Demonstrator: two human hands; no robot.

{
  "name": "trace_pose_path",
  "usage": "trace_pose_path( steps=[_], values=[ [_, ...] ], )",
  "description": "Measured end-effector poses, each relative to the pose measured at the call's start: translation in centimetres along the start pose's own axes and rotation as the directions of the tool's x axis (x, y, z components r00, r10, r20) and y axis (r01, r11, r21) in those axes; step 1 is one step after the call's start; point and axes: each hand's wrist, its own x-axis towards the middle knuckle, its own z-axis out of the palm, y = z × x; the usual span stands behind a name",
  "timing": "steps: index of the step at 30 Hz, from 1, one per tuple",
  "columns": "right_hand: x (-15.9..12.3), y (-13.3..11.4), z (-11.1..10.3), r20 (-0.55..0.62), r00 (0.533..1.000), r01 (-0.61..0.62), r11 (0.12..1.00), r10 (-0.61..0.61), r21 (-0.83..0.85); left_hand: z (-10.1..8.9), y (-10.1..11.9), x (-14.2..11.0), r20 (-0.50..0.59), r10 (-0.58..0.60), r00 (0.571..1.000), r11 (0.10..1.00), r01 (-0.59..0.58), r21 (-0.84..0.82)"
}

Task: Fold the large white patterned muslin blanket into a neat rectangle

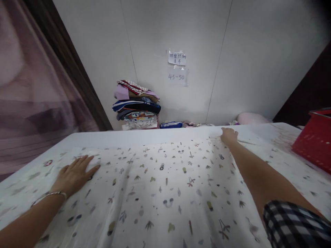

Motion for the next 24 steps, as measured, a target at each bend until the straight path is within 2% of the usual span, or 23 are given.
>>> trace_pose_path(
  steps=[3, 6, 9, 12, 15, 24],
  values=[
    [-1.0, -2.0, 0.6, 0.055, 0.983, 0.173, 0.984, -0.176, 0.046, 0.0, 0.0, 0.0, -0.003, 0.004, 1.000, 1.000, -0.004, 0.007],
    [-1.9, -4.9, 1.0, 0.105, 0.940, 0.316, 0.944, -0.324, 0.092, 0.3, -0.2, 0.1, -0.001, -0.002, 1.000, 1.000, 0.002, 0.003],
    [-2.6, -8.0, 1.5, 0.162, 0.895, 0.398, 0.907, -0.417, 0.134, 0.4, -0.3, 0.1, -0.007, -0.009, 1.000, 1.000, 0.009, -0.010],
    [-3.1, -10.1, 2.0, 0.223, 0.881, 0.395, 0.908, -0.417, 0.138, 0.3, -0.2, -0.1, -0.021, 0.000, 1.000, 0.999, 0.000, -0.037],
    [-3.2, -11.0, 2.3, 0.253, 0.893, 0.354, 0.928, -0.373, 0.119, 0.1, 0.0, -0.2, -0.016, 0.004, 1.000, 0.998, -0.005, -0.065],
    [-1.5, -11.3, 2.0, 0.173, 0.953, 0.223, 0.963, -0.247, 0.149, 0.5, -0.3, 0.0, -0.029, 0.014, 0.999, 0.996, -0.017, -0.089]
  ],
)
